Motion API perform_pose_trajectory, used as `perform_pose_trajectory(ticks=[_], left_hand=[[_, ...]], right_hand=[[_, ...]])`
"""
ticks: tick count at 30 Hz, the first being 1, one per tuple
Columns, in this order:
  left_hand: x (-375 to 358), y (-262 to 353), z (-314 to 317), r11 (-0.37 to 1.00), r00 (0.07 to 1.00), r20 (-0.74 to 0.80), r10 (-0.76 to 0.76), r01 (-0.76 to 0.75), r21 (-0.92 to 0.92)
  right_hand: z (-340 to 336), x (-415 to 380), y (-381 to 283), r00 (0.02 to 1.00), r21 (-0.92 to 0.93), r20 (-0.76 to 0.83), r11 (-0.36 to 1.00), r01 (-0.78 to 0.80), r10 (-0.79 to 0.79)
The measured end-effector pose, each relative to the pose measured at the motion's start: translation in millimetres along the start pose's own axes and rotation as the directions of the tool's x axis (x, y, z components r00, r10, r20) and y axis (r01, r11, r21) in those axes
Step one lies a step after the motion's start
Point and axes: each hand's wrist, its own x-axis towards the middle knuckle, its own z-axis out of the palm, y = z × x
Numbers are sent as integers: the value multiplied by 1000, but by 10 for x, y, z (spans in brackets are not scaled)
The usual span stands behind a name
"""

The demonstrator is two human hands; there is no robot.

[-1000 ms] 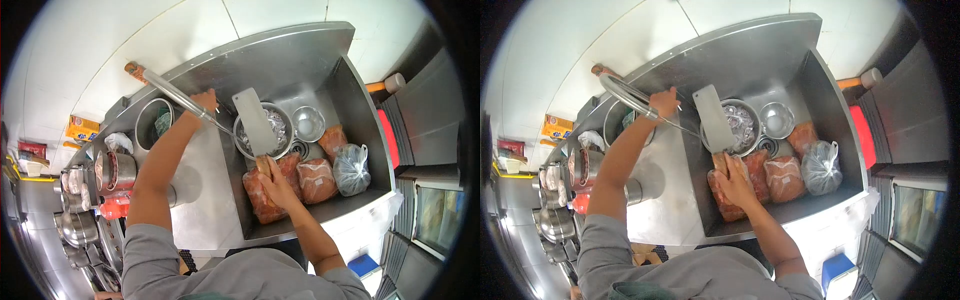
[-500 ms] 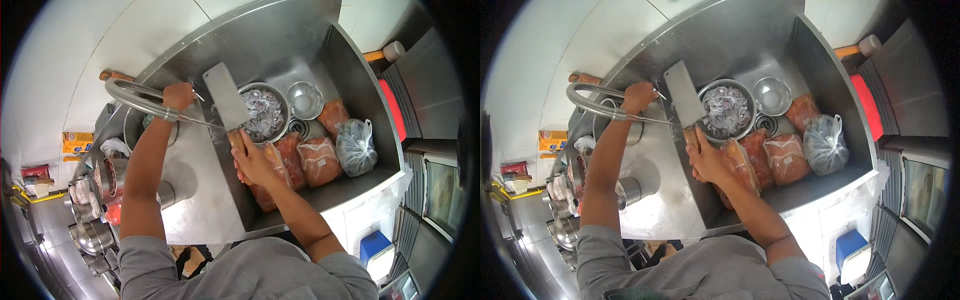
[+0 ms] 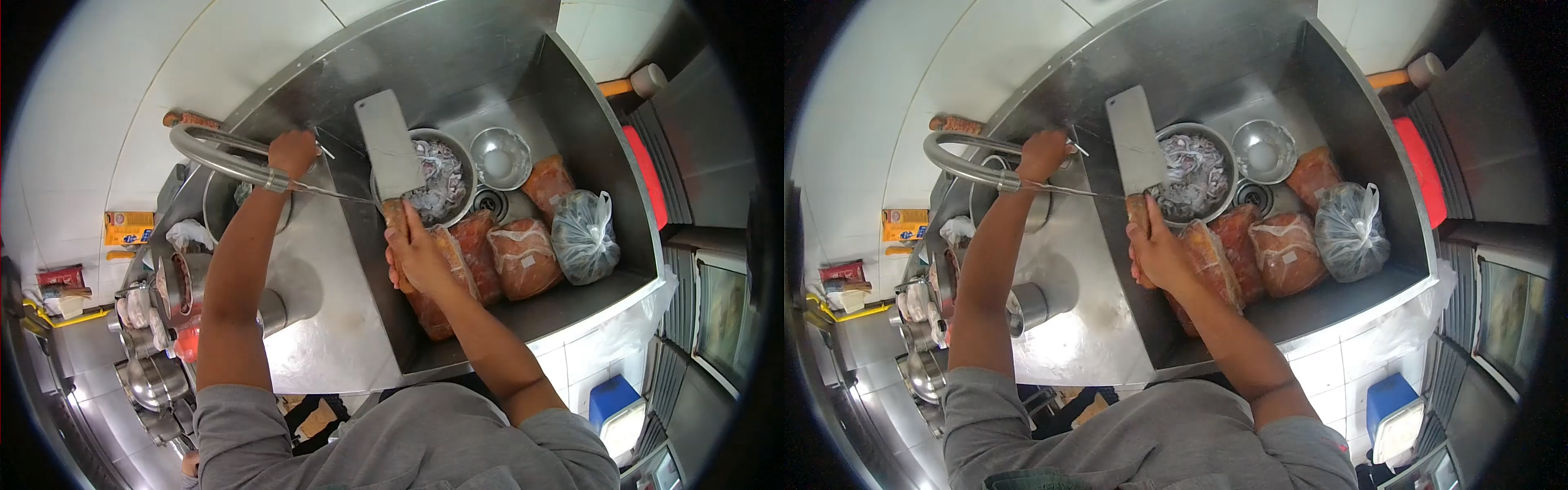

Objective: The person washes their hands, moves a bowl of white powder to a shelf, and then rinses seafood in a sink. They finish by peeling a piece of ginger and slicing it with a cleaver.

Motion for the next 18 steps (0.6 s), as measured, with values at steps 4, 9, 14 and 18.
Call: perform_pose_trajectory(ticks=[4,9,14,18], left_hand=[[-12,36,-14,999,999,-11,-42,42,-11],[-26,36,11,1000,994,-105,2,0,22],[10,18,18,1000,999,-51,18,-17,12],[118,-64,70,998,999,38,38,-36,-41]], right_hand=[[-17,-5,-9,984,-136,142,987,-88,107],[-32,49,4,999,57,-3,997,52,-52],[-33,78,88,961,21,249,992,-127,118],[-28,29,40,964,-47,220,988,-145,152]])
